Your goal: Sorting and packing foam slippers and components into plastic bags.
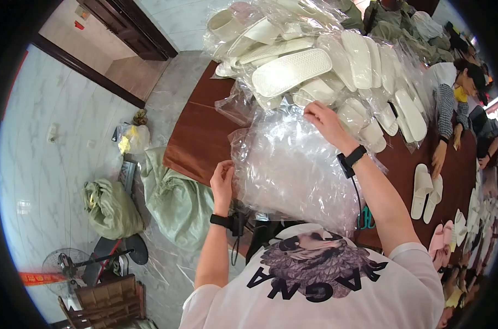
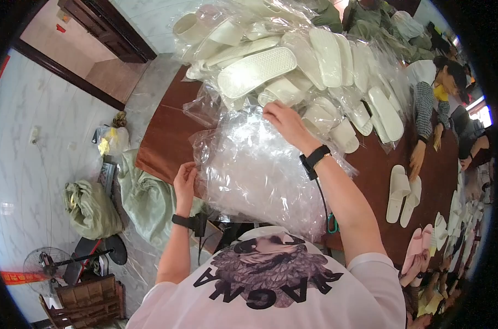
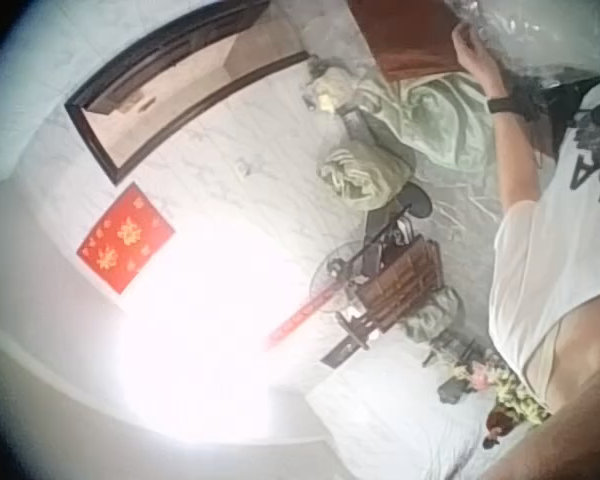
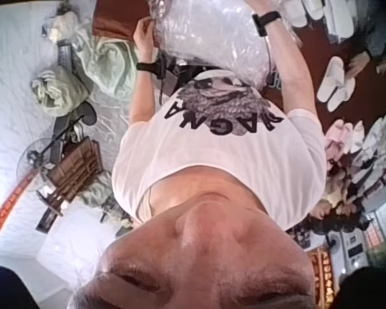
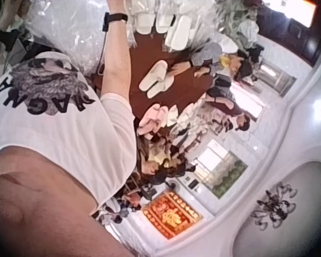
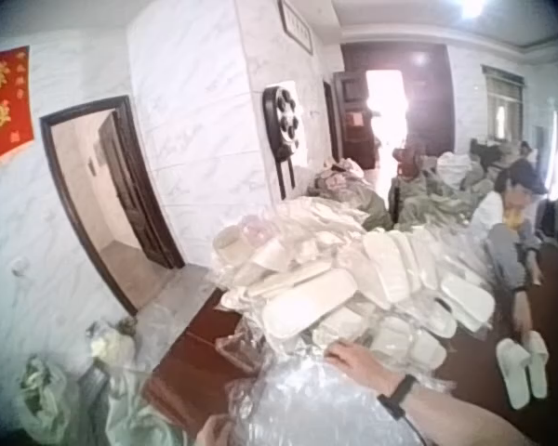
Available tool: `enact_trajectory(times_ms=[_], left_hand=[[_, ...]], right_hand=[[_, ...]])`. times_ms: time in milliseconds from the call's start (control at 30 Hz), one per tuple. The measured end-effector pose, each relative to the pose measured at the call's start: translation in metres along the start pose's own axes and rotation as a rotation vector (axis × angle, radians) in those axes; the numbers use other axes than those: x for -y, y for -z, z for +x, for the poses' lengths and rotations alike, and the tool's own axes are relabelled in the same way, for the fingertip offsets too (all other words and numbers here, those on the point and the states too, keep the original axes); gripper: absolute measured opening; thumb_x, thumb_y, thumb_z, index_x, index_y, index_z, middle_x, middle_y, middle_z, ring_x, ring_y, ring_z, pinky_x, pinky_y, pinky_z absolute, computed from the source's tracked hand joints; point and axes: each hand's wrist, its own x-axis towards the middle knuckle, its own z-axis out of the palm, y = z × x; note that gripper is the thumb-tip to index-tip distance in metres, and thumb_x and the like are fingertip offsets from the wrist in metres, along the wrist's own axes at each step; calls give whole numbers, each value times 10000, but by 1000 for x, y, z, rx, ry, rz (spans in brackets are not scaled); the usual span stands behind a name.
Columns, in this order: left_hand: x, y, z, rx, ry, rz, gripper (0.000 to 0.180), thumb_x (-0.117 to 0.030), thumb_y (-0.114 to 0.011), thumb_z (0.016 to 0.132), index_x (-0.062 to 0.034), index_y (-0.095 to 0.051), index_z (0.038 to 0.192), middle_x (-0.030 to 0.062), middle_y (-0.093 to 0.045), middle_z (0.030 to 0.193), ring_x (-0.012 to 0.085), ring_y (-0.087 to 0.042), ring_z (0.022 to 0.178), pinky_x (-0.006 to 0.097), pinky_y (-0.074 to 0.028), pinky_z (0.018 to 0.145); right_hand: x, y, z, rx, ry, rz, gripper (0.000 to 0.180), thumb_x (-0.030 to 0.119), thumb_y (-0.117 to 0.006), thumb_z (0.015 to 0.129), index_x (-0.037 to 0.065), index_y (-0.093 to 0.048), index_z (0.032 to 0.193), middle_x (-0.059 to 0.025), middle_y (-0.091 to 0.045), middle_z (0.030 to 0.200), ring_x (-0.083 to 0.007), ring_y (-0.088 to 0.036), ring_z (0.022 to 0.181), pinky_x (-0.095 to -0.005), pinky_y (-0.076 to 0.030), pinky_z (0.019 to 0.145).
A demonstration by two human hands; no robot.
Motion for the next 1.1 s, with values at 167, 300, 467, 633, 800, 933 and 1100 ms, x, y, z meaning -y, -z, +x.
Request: enact_trajectory(times_ms=[167,300,467,633,800,933,1100], left_hand=[[-53,-26,26,389,174,-368,238,24,-559,915,-11,-589,1148,15,-547,878,86,-570,798,238,-524,641],[-65,-41,41,575,105,-298,286,-4,-573,917,-28,-577,1202,41,-587,952,89,-579,849,223,-509,679],[-80,-29,41,629,437,-633,517,-76,-616,912,-56,-434,1395,97,-595,1160,110,-594,874,236,-490,802],[-66,-29,17,698,262,-415,640,4,-633,870,-126,-387,1446,98,-529,1198,95,-596,826,230,-488,727],[-33,-24,9,560,304,-126,590,44,-629,839,-145,-481,1378,58,-511,1153,133,-598,857,274,-484,686],[-78,-45,-8,233,-397,651,557,-88,-684,839,-157,-501,1361,70,-501,1298,250,-525,1143,427,-436,949],[-69,-59,-41,507,-518,874,642,-464,-688,792,-238,-506,1364,51,-270,1542,377,-135,1444,706,-98,1080]], right_hand=[[40,-14,-2,93,164,30,127,148,-604,901,28,-587,938,-100,-607,924,-264,-581,866,-351,-476,764],[45,-27,12,12,462,-248,117,184,-596,894,81,-597,949,-77,-600,905,-260,-585,910,-371,-497,769],[32,-13,12,-63,355,-240,94,146,-588,891,63,-577,935,-82,-582,897,-265,-587,886,-362,-496,736],[18,-19,16,-90,236,-124,115,117,-569,907,56,-545,1001,-112,-544,924,-311,-582,793,-392,-477,689],[-9,-33,31,-104,228,-173,147,117,-567,910,51,-533,1037,-118,-534,956,-322,-585,826,-395,-475,706],[-16,-31,29,-168,183,-78,192,149,-587,905,51,-548,1066,-141,-556,1027,-339,-574,910,-415,-475,779],[43,-50,-30,246,164,-194,372,225,-714,768,141,-647,1124,-130,-505,1325,-318,-503,1182,-451,-391,1014]])
